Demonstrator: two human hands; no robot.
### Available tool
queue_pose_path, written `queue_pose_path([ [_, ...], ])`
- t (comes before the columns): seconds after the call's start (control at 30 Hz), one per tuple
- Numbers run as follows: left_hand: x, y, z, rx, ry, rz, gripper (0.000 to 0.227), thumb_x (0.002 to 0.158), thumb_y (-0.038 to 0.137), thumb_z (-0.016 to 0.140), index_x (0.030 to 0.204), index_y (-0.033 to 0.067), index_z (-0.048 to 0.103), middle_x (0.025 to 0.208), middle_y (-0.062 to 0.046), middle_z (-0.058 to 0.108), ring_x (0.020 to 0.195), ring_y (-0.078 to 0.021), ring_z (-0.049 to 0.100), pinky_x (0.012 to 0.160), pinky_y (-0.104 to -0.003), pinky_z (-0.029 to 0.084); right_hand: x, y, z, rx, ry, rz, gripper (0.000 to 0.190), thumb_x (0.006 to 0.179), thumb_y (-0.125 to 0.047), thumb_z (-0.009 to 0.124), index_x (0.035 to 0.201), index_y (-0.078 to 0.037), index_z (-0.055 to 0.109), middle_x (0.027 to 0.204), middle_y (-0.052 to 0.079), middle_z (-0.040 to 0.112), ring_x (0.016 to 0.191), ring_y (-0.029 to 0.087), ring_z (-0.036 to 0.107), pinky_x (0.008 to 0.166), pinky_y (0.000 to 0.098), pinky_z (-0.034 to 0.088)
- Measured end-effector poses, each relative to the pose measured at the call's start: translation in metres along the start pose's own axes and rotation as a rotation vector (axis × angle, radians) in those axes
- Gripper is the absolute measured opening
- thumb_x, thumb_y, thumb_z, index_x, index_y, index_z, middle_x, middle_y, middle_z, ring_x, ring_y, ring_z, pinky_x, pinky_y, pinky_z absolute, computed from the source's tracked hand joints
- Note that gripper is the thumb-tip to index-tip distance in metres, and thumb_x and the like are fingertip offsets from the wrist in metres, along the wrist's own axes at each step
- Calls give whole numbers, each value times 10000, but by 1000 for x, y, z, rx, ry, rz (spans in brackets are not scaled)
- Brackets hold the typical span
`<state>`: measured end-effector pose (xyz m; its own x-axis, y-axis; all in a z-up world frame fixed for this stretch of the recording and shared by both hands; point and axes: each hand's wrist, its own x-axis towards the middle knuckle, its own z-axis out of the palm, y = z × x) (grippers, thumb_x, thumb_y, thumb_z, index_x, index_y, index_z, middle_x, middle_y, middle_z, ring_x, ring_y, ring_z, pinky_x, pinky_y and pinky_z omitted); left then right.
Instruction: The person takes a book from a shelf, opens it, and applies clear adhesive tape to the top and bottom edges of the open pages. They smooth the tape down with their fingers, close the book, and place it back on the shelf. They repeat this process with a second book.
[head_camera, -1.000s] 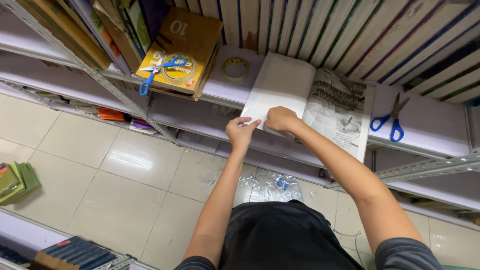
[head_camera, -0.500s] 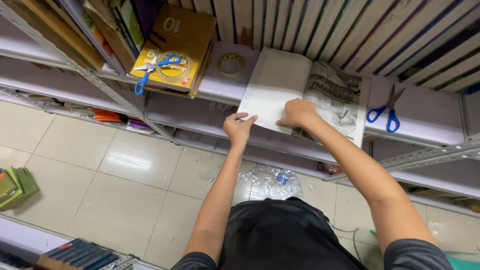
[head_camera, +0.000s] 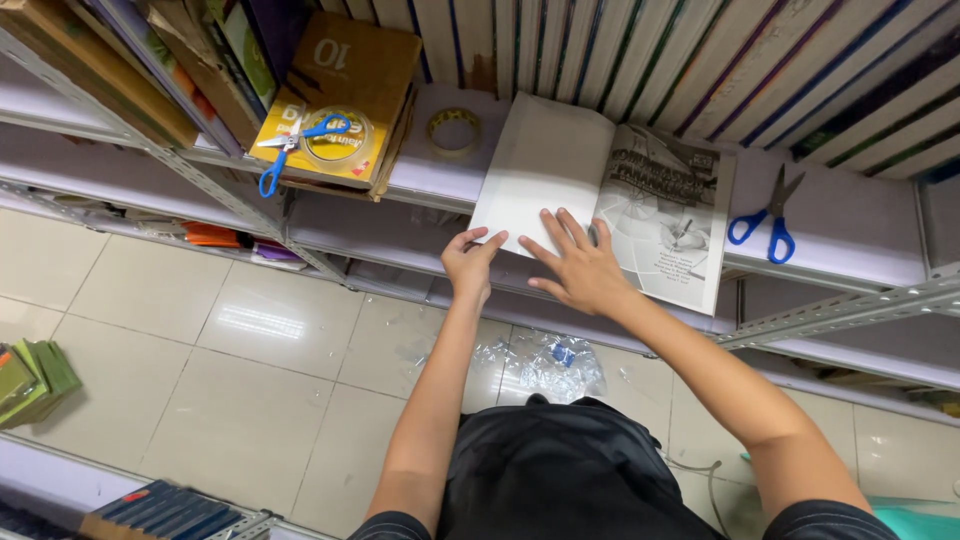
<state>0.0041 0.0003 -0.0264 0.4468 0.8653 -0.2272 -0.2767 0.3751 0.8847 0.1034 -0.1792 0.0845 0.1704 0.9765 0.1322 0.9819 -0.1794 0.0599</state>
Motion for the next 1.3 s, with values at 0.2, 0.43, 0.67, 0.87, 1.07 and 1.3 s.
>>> queue_pose_path([
  [0.2, 1, 4, -1, -113, -36, -115, 417, 723, -10, 876, 1057, -41, 629, 990, -113, 702, 896, -182, 714, 789, -265, 587, 25, -25, -12, -30, -2, 76, 727, 918, -585, 530, 1555, -272, 372, 1632, 189, 248, 1502, 362, 253, 1115, 675, 210],
  [0.43, -3, 14, -1, -54, -24, -107, 408, 734, -21, 876, 1062, -52, 636, 979, -129, 697, 863, -183, 704, 767, -266, 572, -1, -14, 25, -385, 174, 78, 786, 873, -184, 627, 1616, -270, 384, 1658, 107, 343, 1509, 257, 358, 1152, 559, 262],
  [0.67, 2, -6, -8, -31, -37, 18, 416, 765, -37, 892, 1081, -66, 623, 892, -102, 642, 787, -148, 617, 700, -251, 505, -32, -2, 15, -383, 173, 135, 765, 862, -155, 641, 1585, -214, 397, 1627, 101, 390, 1459, 237, 418, 1104, 525, 323],
  [0.87, -37, 29, 27, -97, 28, 256, 701, 784, -17, 825, 1335, 133, 419, 1087, -69, 618, 927, -115, 605, 758, -239, 477, -42, 1, 5, -167, 260, 174, 707, 900, -256, 665, 1554, -153, 417, 1531, 161, 476, 1388, 282, 473, 1072, 539, 353],
  [1.07, -3, 9, 23, -430, -80, -20, 403, 960, 128, 705, 1307, 32, 523, 1201, -110, 680, 1038, -184, 651, 826, -330, 514, -47, 10, -18, -13, 279, 153, 667, 909, -370, 654, 1496, -117, 465, 1453, 195, 518, 1306, 321, 512, 1004, 539, 372],
  [1.3, 31, 58, 0, -132, -342, -158, 379, 932, 127, 708, 1251, -62, 631, 1109, -128, 720, 991, -191, 692, 843, -340, 546, 7, 48, -18, 503, 273, 261, 480, 974, -379, 626, 1332, -59, 624, 1321, 184, 656, 1218, 338, 577, 1049, 454, 414],
])
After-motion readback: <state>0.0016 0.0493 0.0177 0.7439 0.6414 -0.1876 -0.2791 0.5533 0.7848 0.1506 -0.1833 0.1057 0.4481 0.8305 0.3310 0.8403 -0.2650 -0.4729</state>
